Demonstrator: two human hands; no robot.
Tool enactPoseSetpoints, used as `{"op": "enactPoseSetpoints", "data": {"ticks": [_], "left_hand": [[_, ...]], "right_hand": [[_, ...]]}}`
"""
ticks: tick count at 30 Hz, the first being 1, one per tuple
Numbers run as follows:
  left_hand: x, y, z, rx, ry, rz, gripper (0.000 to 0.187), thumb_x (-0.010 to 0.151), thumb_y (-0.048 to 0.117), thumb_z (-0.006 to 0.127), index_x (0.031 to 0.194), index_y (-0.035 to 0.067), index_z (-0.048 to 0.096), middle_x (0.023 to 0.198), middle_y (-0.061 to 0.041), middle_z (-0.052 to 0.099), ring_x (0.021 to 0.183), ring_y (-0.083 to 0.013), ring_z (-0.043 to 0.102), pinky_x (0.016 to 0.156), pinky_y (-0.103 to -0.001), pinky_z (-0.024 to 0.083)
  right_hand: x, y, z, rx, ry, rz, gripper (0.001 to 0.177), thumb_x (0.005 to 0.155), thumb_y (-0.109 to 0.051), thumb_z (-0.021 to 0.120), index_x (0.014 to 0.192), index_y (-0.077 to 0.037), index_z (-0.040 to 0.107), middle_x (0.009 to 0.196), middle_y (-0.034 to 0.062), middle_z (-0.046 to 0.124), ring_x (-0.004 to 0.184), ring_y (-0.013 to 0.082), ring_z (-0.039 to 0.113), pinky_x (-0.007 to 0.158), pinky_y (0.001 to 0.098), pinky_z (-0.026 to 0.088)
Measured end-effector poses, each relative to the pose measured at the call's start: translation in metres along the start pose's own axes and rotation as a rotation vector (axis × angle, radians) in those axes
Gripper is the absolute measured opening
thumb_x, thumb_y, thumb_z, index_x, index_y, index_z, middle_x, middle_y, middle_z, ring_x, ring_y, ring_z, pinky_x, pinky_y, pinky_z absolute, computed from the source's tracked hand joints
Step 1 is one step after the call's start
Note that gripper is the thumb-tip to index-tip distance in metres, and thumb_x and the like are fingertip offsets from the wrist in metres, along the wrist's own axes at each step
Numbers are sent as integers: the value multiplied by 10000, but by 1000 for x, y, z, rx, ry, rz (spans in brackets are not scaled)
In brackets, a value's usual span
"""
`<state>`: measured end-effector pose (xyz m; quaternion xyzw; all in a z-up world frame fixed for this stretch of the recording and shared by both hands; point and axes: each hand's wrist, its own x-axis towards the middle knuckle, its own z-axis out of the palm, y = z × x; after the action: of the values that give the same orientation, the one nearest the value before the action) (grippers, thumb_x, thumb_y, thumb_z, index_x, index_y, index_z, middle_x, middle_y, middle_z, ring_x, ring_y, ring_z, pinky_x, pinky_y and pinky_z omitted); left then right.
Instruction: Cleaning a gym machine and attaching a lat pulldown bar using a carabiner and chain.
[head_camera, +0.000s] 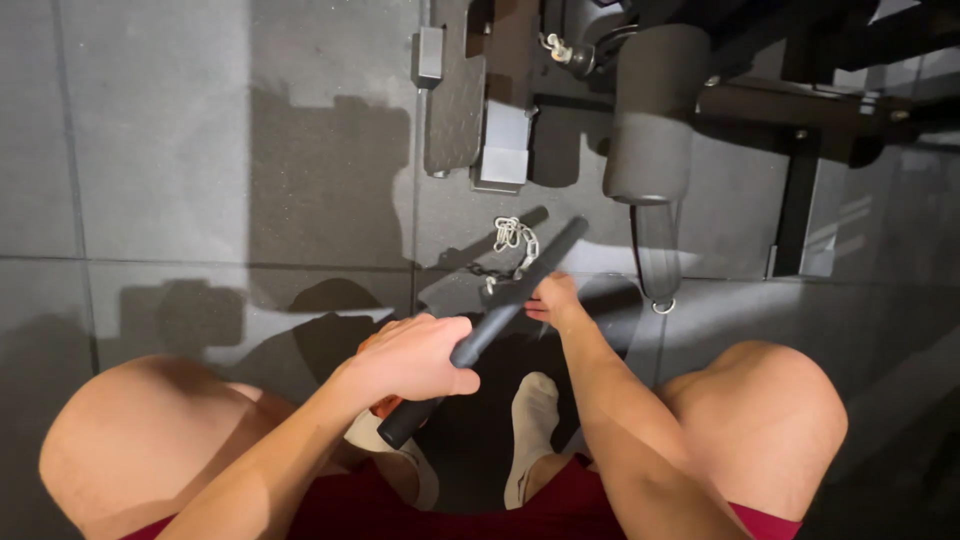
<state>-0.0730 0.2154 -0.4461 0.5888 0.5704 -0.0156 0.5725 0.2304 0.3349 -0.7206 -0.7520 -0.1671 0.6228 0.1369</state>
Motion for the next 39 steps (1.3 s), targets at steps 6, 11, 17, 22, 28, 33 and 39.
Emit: {"op": "enactPoseSetpoints", "data": {"ticks": [6,11,17,22,28,33,39], "left_hand": [[-14,-7,-6,-54,52,4,334,703,347,751,883,105,609,837,-118,667,847,-302,675,758,-447,503],[-20,-18,3,-70,53,149,372,692,339,780,897,106,576,810,-128,639,845,-303,644,737,-440,486],[-18,-20,11,-117,63,199,333,695,295,752,859,84,553,688,-131,630,741,-347,652,679,-466,479],[-14,-21,17,-136,74,284,338,670,265,762,837,73,539,637,-140,604,689,-356,636,628,-471,462],[-38,-6,16,-224,57,285,311,683,253,751,837,77,546,653,-133,604,646,-335,618,601,-453,450],[-72,6,36,-440,140,399,315,704,248,762,835,67,540,701,-100,595,667,-271,601,595,-422,459],[-190,64,17,-845,61,106,263,732,194,703,954,133,577,714,-31,630,615,-161,610,552,-355,499]], "right_hand": [[50,-35,-98,-885,892,-662,460,800,-353,795,1132,-73,642,1157,196,637,1083,401,637,913,535,546],[27,-93,-131,-1025,840,-470,831,751,-472,841,1383,-86,462,1323,223,512,1234,442,523,962,572,484],[132,-63,-184,-1121,688,-687,608,853,-411,751,1271,-10,565,1096,314,674,1044,501,652,910,556,535],[81,-41,-127,-1294,927,-724,296,941,-377,643,1092,-138,730,1016,190,758,944,439,725,838,574,558],[-5,-20,-68,-1253,695,-801,372,859,-410,698,995,-66,737,1030,219,739,996,461,691,829,536,556],[-86,-8,-59,-350,487,-740,286,848,-267,729,950,-15,639,946,132,706,912,291,658,822,430,519],[-232,-26,-72,168,177,-220,35,779,-78,563,778,-102,539,785,27,530,712,198,520,613,369,441]]}}
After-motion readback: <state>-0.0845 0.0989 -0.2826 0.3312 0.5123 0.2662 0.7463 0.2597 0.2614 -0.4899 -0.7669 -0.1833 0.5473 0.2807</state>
